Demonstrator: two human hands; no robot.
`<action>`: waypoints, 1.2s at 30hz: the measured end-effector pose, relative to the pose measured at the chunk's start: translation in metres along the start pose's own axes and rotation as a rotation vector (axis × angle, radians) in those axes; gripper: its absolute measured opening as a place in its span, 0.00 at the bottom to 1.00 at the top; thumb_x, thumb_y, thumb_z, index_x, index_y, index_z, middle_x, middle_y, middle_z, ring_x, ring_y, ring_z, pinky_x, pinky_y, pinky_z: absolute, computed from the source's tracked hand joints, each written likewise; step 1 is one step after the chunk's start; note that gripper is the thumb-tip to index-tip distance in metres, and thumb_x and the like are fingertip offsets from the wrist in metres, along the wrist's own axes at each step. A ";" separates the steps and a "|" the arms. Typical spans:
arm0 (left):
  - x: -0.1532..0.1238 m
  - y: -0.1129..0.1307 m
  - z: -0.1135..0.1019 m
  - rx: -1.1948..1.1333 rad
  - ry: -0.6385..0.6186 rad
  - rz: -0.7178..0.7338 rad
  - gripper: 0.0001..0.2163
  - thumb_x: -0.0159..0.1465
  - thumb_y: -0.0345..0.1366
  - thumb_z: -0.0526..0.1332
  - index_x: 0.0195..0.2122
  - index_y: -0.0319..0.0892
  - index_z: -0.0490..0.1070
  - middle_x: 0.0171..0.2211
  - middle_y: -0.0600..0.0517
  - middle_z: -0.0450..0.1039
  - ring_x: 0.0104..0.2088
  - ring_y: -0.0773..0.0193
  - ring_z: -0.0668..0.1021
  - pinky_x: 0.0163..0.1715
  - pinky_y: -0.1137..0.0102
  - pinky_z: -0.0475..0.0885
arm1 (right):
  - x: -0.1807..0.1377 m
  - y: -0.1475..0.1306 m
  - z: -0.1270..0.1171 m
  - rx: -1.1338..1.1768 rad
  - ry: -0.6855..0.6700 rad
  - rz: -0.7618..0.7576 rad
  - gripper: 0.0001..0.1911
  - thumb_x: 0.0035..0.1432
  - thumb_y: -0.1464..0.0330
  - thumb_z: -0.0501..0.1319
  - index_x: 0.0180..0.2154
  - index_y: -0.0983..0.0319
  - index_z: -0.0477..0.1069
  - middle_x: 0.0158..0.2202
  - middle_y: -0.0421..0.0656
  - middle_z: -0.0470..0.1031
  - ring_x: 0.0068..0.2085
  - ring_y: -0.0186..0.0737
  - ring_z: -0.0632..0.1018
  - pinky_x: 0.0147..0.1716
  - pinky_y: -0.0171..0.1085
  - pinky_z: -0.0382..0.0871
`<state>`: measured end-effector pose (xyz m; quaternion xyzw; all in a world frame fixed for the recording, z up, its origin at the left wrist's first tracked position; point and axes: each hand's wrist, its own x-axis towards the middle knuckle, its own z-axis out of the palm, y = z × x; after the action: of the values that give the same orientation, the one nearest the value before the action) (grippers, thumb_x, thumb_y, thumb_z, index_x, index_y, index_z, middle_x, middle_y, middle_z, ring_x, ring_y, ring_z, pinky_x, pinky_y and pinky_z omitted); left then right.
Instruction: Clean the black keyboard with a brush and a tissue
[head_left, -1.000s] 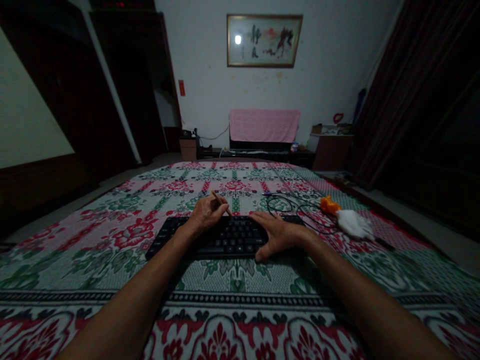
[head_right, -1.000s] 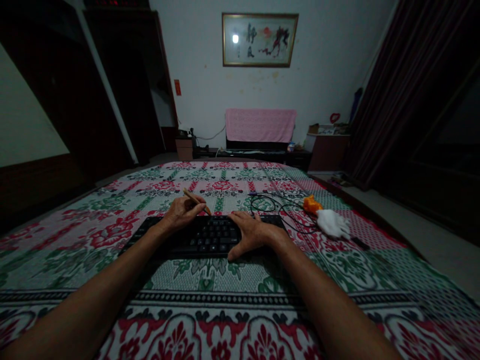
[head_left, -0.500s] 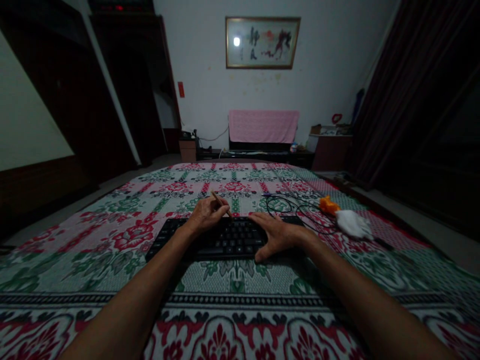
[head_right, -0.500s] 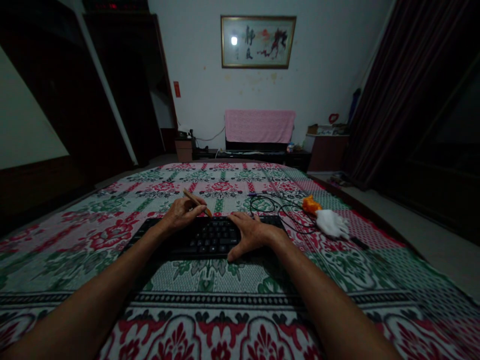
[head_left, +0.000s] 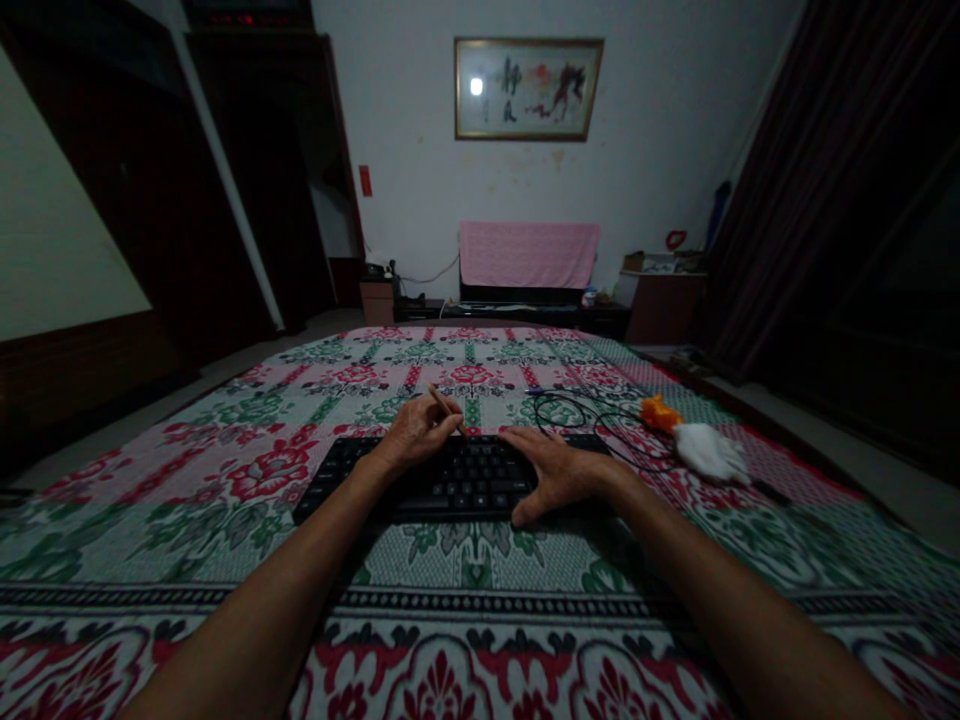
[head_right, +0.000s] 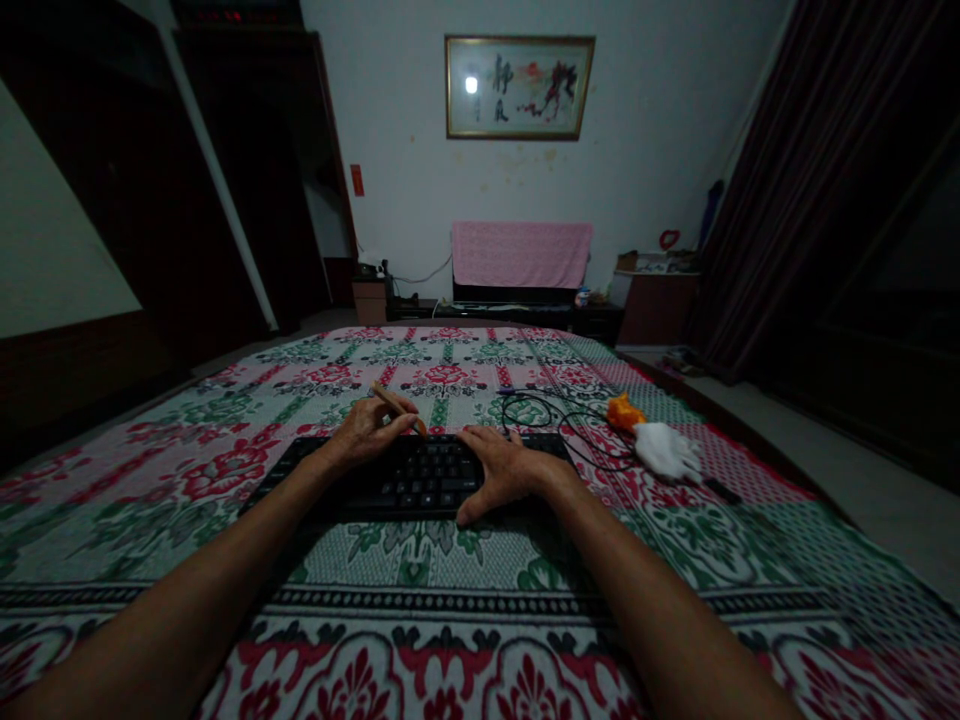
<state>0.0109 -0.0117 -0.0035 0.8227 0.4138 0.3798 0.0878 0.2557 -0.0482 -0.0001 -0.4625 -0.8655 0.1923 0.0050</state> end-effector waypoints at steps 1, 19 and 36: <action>0.000 0.001 0.000 0.000 -0.026 0.006 0.09 0.60 0.39 0.56 0.33 0.41 0.73 0.32 0.50 0.76 0.33 0.63 0.77 0.36 0.68 0.71 | 0.000 0.000 0.000 -0.002 -0.003 0.002 0.65 0.31 0.46 0.68 0.65 0.60 0.39 0.67 0.51 0.39 0.65 0.59 0.42 0.61 0.58 0.30; -0.002 -0.007 0.010 0.075 0.066 0.079 0.07 0.60 0.37 0.57 0.34 0.41 0.72 0.35 0.49 0.76 0.35 0.63 0.76 0.39 0.67 0.71 | -0.004 -0.010 -0.005 -0.007 -0.026 0.034 0.65 0.31 0.46 0.68 0.65 0.59 0.39 0.67 0.51 0.39 0.65 0.59 0.41 0.61 0.58 0.29; -0.002 -0.005 0.013 0.096 0.081 0.155 0.06 0.60 0.35 0.57 0.31 0.41 0.71 0.34 0.48 0.75 0.34 0.63 0.76 0.38 0.66 0.71 | -0.014 -0.002 -0.016 -0.019 -0.054 0.087 0.69 0.26 0.46 0.70 0.65 0.61 0.39 0.66 0.53 0.39 0.65 0.61 0.43 0.61 0.57 0.40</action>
<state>0.0156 -0.0078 -0.0160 0.8396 0.3698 0.3980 0.0021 0.2652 -0.0549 0.0177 -0.4943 -0.8461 0.1968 -0.0313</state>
